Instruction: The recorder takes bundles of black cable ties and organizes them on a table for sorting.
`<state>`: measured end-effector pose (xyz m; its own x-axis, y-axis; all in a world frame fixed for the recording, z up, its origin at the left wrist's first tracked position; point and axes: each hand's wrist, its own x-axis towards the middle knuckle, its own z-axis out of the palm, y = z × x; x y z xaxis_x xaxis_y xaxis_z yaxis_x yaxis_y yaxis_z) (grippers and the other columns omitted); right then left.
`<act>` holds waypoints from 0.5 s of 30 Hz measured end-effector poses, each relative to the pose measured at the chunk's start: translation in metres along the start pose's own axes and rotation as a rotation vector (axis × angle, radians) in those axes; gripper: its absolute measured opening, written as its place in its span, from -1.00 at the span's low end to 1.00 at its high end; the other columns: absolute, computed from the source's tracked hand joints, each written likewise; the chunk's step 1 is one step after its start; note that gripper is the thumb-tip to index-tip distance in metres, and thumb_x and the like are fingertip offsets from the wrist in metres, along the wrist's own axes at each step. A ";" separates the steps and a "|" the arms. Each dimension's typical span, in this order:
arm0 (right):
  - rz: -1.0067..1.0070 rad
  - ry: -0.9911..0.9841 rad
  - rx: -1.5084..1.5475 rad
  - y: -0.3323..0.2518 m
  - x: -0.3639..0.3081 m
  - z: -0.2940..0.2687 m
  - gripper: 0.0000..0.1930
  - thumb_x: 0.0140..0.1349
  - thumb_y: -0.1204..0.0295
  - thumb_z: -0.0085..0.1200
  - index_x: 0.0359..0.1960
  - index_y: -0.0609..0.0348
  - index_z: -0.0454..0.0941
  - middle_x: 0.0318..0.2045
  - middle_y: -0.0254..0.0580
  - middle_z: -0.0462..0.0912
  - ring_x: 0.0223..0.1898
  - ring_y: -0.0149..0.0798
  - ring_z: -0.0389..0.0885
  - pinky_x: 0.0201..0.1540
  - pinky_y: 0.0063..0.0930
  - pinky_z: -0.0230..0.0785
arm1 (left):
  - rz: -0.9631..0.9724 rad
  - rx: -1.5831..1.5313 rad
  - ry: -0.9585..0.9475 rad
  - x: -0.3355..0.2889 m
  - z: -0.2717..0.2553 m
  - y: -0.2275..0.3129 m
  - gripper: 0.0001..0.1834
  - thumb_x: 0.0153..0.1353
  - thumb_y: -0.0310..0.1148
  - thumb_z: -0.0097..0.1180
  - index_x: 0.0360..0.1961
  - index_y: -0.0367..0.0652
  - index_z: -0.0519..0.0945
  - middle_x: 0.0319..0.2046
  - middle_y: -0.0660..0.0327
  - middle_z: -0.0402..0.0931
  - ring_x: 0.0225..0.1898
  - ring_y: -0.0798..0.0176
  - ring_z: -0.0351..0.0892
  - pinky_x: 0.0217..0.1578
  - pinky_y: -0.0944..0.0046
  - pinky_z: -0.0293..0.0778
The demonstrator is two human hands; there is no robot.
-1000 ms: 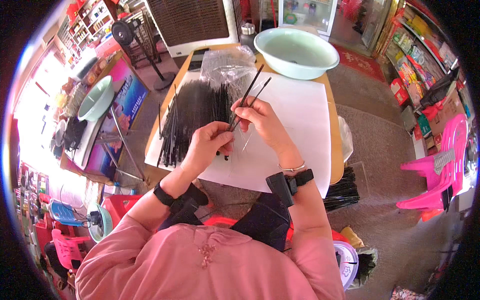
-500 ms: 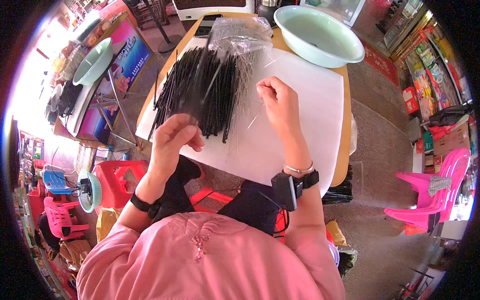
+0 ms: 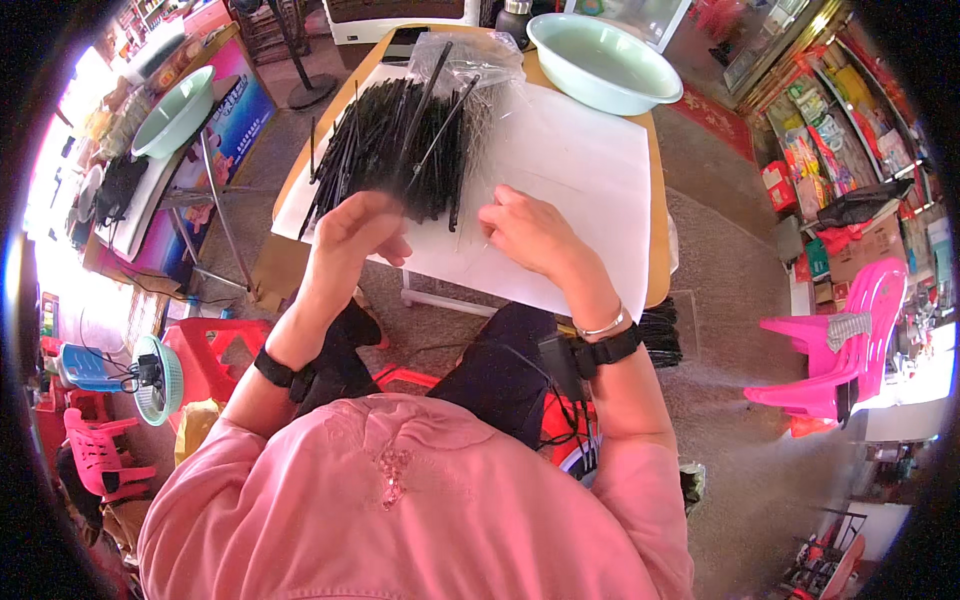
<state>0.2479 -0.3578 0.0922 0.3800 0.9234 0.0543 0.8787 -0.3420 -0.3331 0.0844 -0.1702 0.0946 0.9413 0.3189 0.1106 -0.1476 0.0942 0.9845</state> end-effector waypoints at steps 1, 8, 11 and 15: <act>0.002 0.002 -0.009 -0.002 -0.003 0.000 -0.91 0.04 0.52 -0.03 -0.41 0.16 0.51 -0.35 -0.10 0.42 -0.26 -0.07 0.50 -0.20 -0.24 0.35 | 0.008 -0.005 -0.003 -0.003 -0.002 0.000 -0.83 0.24 -0.47 0.00 -0.17 -0.33 0.48 -0.40 0.19 0.54 -0.44 0.32 0.58 -0.41 0.35 0.51; -0.023 -0.005 -0.062 -0.008 -0.027 0.001 -0.86 -0.01 0.54 0.00 -0.36 0.21 0.48 -0.30 -0.07 0.43 -0.20 -0.03 0.47 -0.15 -0.23 0.34 | 0.019 -0.043 -0.028 -0.023 -0.017 0.007 -0.82 0.24 -0.44 0.03 -0.17 -0.31 0.48 -0.38 0.21 0.54 -0.44 0.32 0.59 -0.42 0.36 0.51; -0.037 0.015 -0.056 -0.010 -0.030 0.003 -0.83 -0.04 0.57 0.02 -0.35 0.22 0.47 -0.30 -0.06 0.42 -0.18 -0.02 0.45 -0.14 -0.22 0.34 | 0.022 -0.080 -0.042 -0.032 -0.022 0.008 -0.81 0.24 -0.42 0.03 -0.17 -0.30 0.48 -0.39 0.21 0.54 -0.43 0.33 0.58 -0.42 0.36 0.51; 0.075 -0.161 -0.129 -0.014 -0.022 -0.004 -0.83 -0.03 0.60 0.08 -0.35 0.22 0.42 -0.30 -0.08 0.43 -0.17 -0.03 0.47 -0.15 -0.27 0.35 | 0.003 -0.106 -0.073 -0.039 -0.026 0.010 -0.80 0.24 -0.40 0.03 -0.18 -0.30 0.48 -0.40 0.21 0.53 -0.43 0.33 0.57 -0.42 0.36 0.50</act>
<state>0.2283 -0.3736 0.0994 0.4037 0.9070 -0.1200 0.8833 -0.4206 -0.2072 0.0379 -0.1574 0.0964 0.9600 0.2499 0.1266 -0.1778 0.1941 0.9647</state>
